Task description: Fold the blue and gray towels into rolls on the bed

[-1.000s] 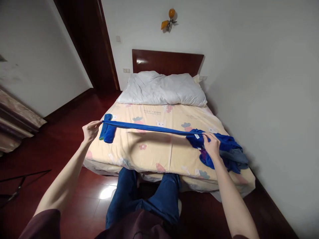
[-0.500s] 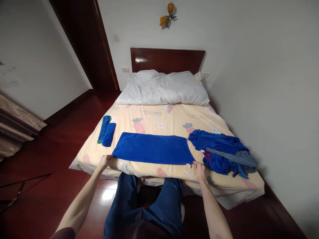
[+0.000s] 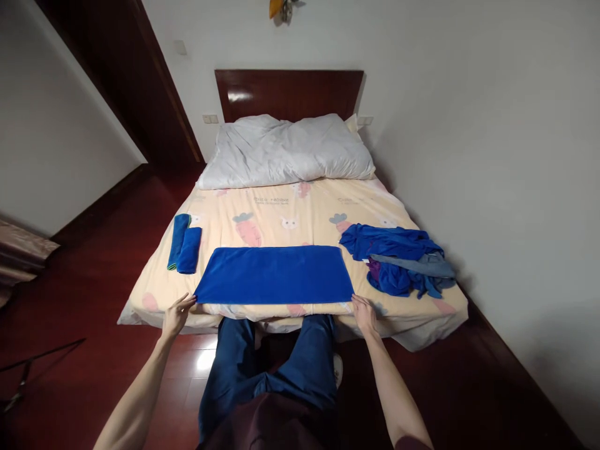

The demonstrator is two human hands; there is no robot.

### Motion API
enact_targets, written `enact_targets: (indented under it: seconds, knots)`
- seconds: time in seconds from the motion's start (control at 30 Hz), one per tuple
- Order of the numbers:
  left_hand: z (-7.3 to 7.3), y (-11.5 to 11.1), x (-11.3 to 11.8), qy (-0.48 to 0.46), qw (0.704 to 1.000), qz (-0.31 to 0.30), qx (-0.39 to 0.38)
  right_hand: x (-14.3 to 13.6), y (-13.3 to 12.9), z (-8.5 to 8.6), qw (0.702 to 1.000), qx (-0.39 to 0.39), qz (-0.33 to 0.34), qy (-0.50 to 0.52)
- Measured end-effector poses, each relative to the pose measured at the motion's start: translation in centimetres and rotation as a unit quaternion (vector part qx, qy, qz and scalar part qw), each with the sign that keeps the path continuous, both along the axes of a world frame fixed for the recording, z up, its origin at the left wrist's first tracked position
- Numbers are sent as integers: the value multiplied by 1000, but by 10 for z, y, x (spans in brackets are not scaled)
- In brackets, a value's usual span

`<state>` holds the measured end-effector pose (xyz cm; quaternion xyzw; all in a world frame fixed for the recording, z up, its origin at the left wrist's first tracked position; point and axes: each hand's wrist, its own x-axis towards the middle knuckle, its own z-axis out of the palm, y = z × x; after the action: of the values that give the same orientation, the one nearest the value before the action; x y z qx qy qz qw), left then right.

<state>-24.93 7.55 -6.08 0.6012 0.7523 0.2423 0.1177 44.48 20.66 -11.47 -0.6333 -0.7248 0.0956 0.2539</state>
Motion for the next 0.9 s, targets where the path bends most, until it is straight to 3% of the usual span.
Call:
enact_targets:
  seconds: [0.17, 0.3, 0.4, 0.47, 0.53, 0.6, 0.7, 0.8, 0.9]
  knots:
    - [2, -8, 10, 153, 980, -72, -102, -8, -12, 0, 995, -53, -17, -81]
    - [19, 2, 35, 247, 959, -80, -118, -39, -8, 27, 984, -65, -64, -152]
    - [38, 30, 74, 243, 965, -80, -51, -95, 9, 59, 990, 3, -40, -136]
    - [47, 59, 110, 220, 972, -84, -5, -149, 23, 76, 993, 33, -3, -110]
    - [47, 88, 150, 195, 975, -105, 23, -208, 34, 83, 995, 41, 44, -84]
    - [34, 111, 187, 176, 976, -128, 26, -261, 37, 77, 994, 25, 85, -65]
    - [-2, 127, 225, 156, 977, -145, -6, -314, 31, 50, 987, -38, 141, -60]
    - [-37, 125, 240, 144, 980, -135, -15, -330, 22, 23, 984, -90, 143, -64]
    - [-51, 122, 241, 121, 985, -121, -4, -328, 21, 13, 984, -98, 135, -67]
